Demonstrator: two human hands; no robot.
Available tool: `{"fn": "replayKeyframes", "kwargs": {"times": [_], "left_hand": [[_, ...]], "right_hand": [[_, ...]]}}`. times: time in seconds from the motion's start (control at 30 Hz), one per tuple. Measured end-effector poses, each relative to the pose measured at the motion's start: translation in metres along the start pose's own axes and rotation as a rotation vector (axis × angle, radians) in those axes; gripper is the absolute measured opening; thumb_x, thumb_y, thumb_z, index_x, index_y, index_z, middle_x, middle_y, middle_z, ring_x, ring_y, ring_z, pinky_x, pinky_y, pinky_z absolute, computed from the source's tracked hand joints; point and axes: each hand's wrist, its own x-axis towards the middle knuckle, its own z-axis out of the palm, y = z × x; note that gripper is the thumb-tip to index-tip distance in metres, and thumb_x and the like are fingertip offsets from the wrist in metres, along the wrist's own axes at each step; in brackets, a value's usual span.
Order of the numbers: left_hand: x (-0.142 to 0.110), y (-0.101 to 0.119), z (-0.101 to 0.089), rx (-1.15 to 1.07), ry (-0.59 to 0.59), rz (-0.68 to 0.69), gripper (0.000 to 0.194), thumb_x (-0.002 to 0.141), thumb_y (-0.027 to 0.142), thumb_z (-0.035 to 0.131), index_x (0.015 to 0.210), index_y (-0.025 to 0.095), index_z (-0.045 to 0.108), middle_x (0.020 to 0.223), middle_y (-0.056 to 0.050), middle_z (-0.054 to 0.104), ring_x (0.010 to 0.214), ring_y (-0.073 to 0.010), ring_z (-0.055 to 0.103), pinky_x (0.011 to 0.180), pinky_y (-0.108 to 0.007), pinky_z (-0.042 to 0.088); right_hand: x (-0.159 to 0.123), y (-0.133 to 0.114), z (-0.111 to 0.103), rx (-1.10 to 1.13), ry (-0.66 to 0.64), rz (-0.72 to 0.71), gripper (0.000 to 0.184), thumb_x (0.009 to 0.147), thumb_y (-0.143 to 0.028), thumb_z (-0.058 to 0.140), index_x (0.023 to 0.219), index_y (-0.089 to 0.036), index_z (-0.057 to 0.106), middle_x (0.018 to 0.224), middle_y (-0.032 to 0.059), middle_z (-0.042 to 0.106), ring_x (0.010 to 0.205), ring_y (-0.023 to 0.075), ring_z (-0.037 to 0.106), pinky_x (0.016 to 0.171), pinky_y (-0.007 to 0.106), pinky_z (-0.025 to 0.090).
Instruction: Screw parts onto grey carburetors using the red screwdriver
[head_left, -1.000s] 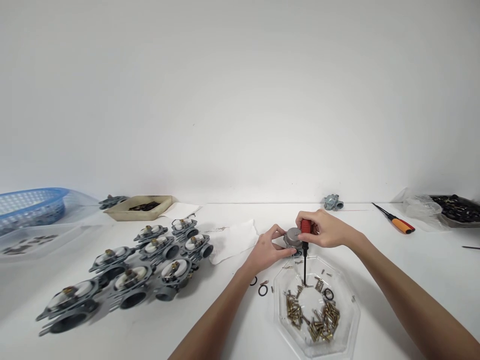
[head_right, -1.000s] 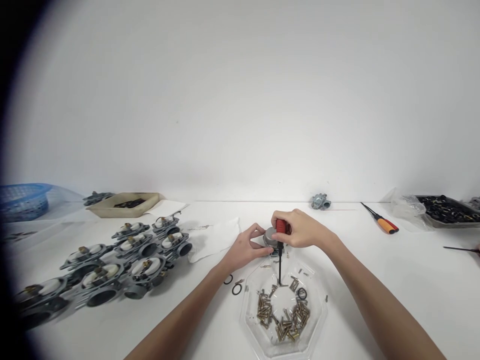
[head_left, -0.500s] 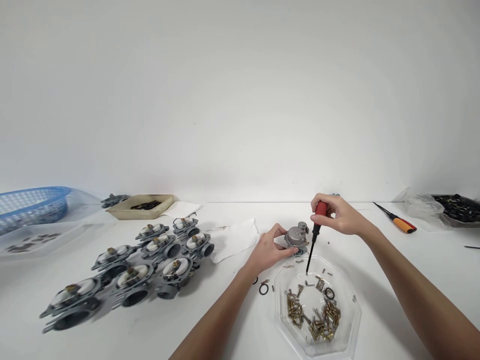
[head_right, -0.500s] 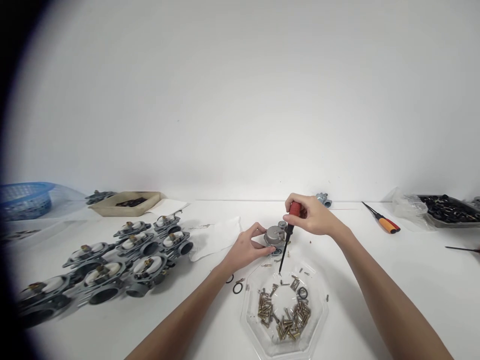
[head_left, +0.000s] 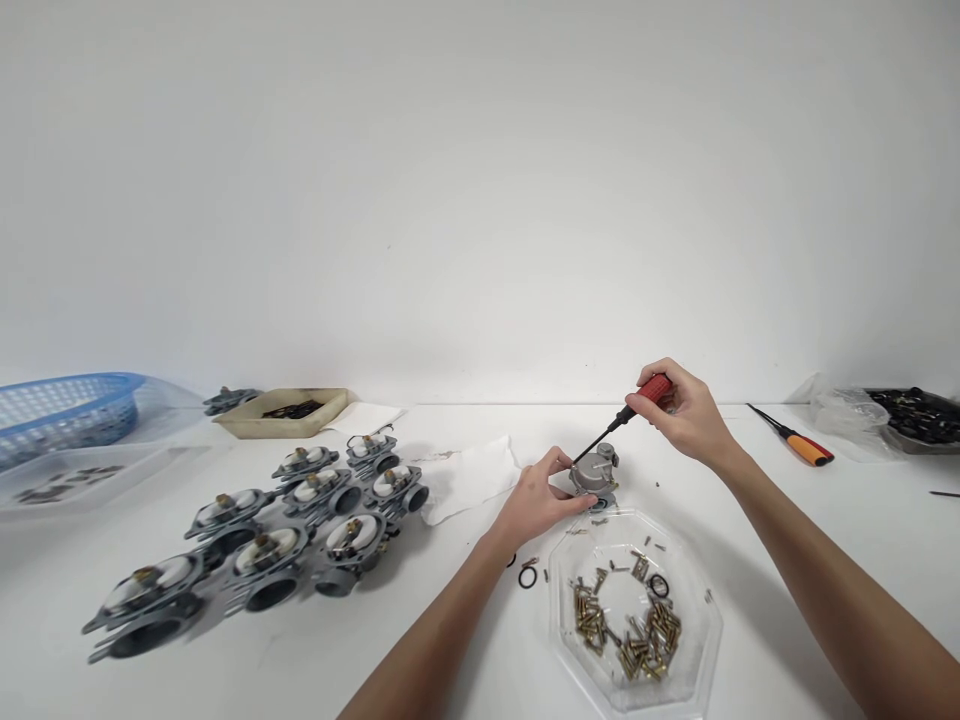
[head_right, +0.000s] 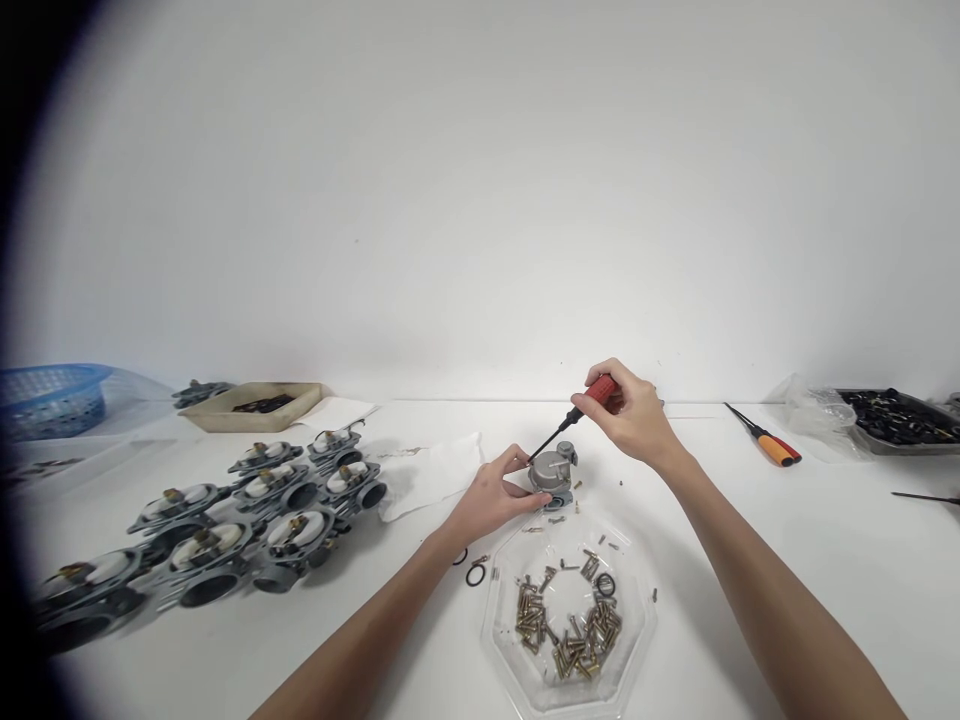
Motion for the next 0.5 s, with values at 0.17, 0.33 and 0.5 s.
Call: {"fn": "replayKeyframes", "kwargs": {"times": [0.17, 0.33, 0.5], "left_hand": [[-0.0002, 0.001, -0.0004, 0.016, -0.003, -0.011, 0.046, 0.07, 0.047, 0.079, 0.089, 0.025, 0.043, 0.119, -0.003, 0.07, 0.058, -0.0158, 0.07, 0.061, -0.027, 0.047], [-0.0002, 0.0017, -0.0003, 0.028, -0.001, -0.004, 0.048, 0.07, 0.051, 0.078, 0.094, 0.024, 0.046, 0.118, -0.003, 0.069, 0.063, -0.0176, 0.071, 0.065, -0.028, 0.049], [0.0008, -0.0001, 0.0003, 0.041, 0.004, -0.013, 0.049, 0.068, 0.053, 0.078, 0.096, 0.025, 0.05, 0.106, -0.001, 0.071, 0.065, -0.0195, 0.071, 0.063, -0.028, 0.048]], "right_hand": [[-0.002, 0.0043, 0.0062, -0.078, -0.027, -0.034, 0.024, 0.086, -0.043, 0.069, 0.093, -0.025, 0.055, 0.073, -0.0025, 0.056, 0.059, 0.0124, 0.049, 0.055, 0.026, 0.043], [-0.0026, 0.0077, 0.0096, -0.142, -0.028, -0.07, 0.026, 0.086, -0.045, 0.069, 0.094, -0.025, 0.056, 0.072, -0.0025, 0.058, 0.058, 0.0125, 0.05, 0.055, 0.025, 0.044], [-0.0032, 0.0088, 0.0115, -0.153, -0.015, -0.085, 0.026, 0.085, -0.044, 0.07, 0.095, -0.025, 0.056, 0.069, -0.0025, 0.059, 0.057, 0.013, 0.051, 0.055, 0.025, 0.044]]}}
